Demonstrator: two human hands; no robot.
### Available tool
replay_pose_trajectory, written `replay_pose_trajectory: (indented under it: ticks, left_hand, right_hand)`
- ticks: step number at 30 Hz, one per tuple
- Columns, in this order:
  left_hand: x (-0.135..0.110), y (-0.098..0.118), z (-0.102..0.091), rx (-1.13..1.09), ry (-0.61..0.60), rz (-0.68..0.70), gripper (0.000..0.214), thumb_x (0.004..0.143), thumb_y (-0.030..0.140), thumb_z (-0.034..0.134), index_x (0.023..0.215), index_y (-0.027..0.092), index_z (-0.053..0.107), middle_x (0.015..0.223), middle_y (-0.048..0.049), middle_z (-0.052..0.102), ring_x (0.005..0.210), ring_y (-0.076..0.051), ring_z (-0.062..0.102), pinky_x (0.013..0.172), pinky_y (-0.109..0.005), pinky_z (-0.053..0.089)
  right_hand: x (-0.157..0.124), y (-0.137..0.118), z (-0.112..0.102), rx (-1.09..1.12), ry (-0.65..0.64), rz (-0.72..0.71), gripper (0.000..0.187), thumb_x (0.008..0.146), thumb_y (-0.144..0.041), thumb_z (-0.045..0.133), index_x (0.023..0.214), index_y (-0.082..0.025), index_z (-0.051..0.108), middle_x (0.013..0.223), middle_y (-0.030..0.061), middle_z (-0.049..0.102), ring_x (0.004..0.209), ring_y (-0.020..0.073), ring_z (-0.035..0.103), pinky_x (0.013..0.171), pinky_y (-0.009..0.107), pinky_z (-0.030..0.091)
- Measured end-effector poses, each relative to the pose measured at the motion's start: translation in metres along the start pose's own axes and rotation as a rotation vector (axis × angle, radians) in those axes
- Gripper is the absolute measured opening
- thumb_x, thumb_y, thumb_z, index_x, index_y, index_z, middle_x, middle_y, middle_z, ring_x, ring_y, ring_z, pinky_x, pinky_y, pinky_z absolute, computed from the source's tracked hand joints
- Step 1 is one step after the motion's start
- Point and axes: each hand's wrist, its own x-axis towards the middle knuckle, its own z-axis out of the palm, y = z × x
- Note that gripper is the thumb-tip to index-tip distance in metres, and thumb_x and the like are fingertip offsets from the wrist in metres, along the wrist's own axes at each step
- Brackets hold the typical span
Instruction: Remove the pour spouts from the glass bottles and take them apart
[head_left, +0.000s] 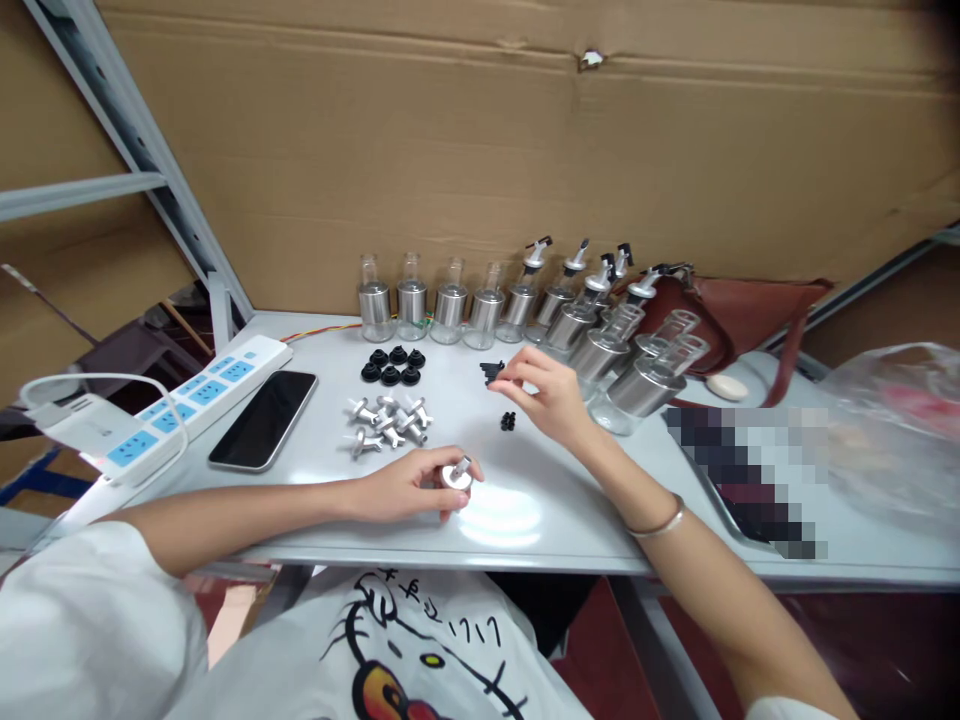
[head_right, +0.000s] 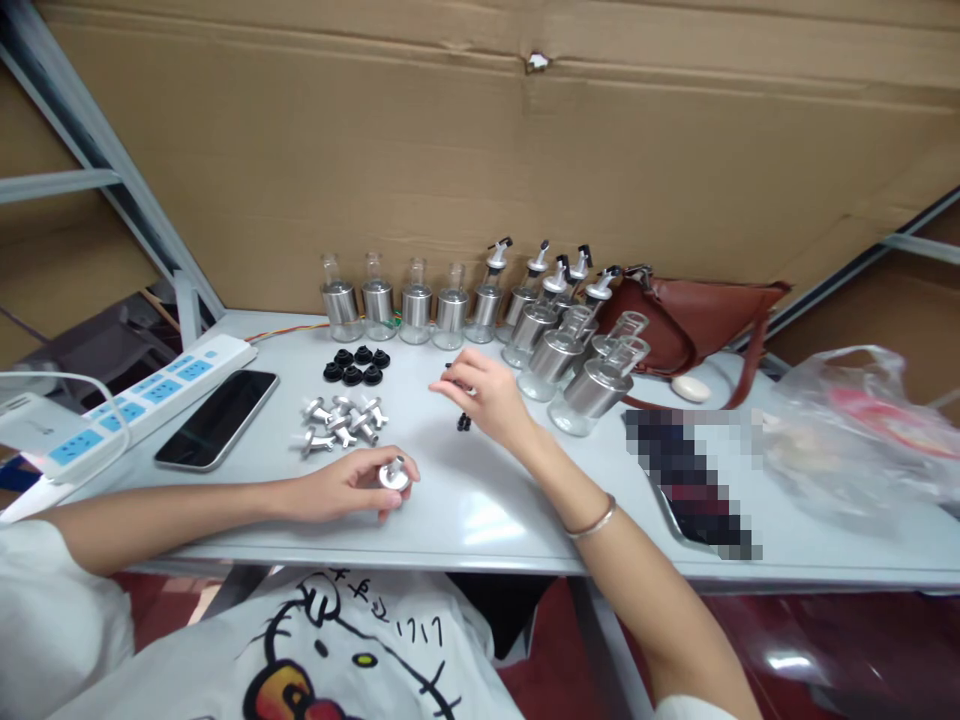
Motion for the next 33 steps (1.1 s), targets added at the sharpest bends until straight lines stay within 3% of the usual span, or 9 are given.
replay_pose_trajectory:
  ticks: [5,9,12,17,25,33]
  left_hand:
    - [0.0,-0.002,-0.001,-0.006,0.0,0.008,0.026,0.086,0.035,0.059,0.106,0.019,0.054,0.082,0.0001,0.053,0.067,-0.011,0.051,0.065,-0.026,0.046]
    - [0.0,-0.003,-0.001,0.006,-0.005,0.008,0.027,0.087,0.037,0.059,0.107,0.019,0.055,0.081,0.0,0.053,0.067,-0.012,0.051,0.065,-0.026,0.046]
    - [0.0,-0.003,-0.001,0.015,-0.001,0.014,0.027,0.087,0.036,0.059,0.108,0.019,0.055,0.08,0.0001,0.054,0.067,-0.011,0.05,0.064,-0.026,0.046]
    - [0.0,-0.001,0.0,0.011,-0.004,0.009,0.026,0.087,0.036,0.058,0.107,0.019,0.054,0.08,0.0003,0.053,0.069,-0.012,0.051,0.066,-0.026,0.046]
    - [0.0,-0.002,0.0,0.015,-0.007,0.009,0.027,0.086,0.036,0.058,0.107,0.019,0.054,0.08,0.0003,0.052,0.068,-0.011,0.051,0.065,-0.026,0.046]
    - [0.0,-0.002,0.0,0.036,-0.002,0.003,0.028,0.087,0.038,0.058,0.108,0.019,0.054,0.077,0.0001,0.054,0.068,-0.012,0.049,0.065,-0.026,0.045]
  right_hand:
    - [-0.001,0.027,-0.008,0.035,-0.314,0.264,0.028,0.091,-0.033,0.052,0.076,-0.017,0.068,0.077,0.0054,0.064,0.063,0.0135,0.057,0.062,0.025,0.044]
    - [-0.002,0.03,-0.012,-0.01,-0.585,0.387,0.023,0.087,-0.023,0.048,0.081,-0.016,0.069,0.08,0.0064,0.068,0.071,0.0166,0.06,0.069,0.027,0.045]
    - [-0.002,0.028,-0.014,-0.019,-0.693,0.5,0.018,0.084,-0.022,0.05,0.08,-0.017,0.067,0.072,0.0035,0.067,0.064,0.015,0.057,0.064,0.025,0.042]
    - [-0.004,0.034,-0.01,-0.021,-0.734,0.517,0.017,0.083,-0.025,0.053,0.074,-0.017,0.065,0.067,0.0021,0.063,0.06,0.0137,0.051,0.062,0.025,0.04]
    - [-0.007,0.045,-0.008,0.005,-0.723,0.506,0.013,0.08,-0.021,0.056,0.072,-0.018,0.066,0.073,0.0027,0.067,0.066,0.0151,0.058,0.067,0.026,0.045]
    - [-0.004,0.038,-0.011,0.008,-0.721,0.54,0.008,0.078,-0.024,0.059,0.074,-0.019,0.064,0.07,0.0015,0.067,0.065,0.015,0.059,0.065,0.025,0.044]
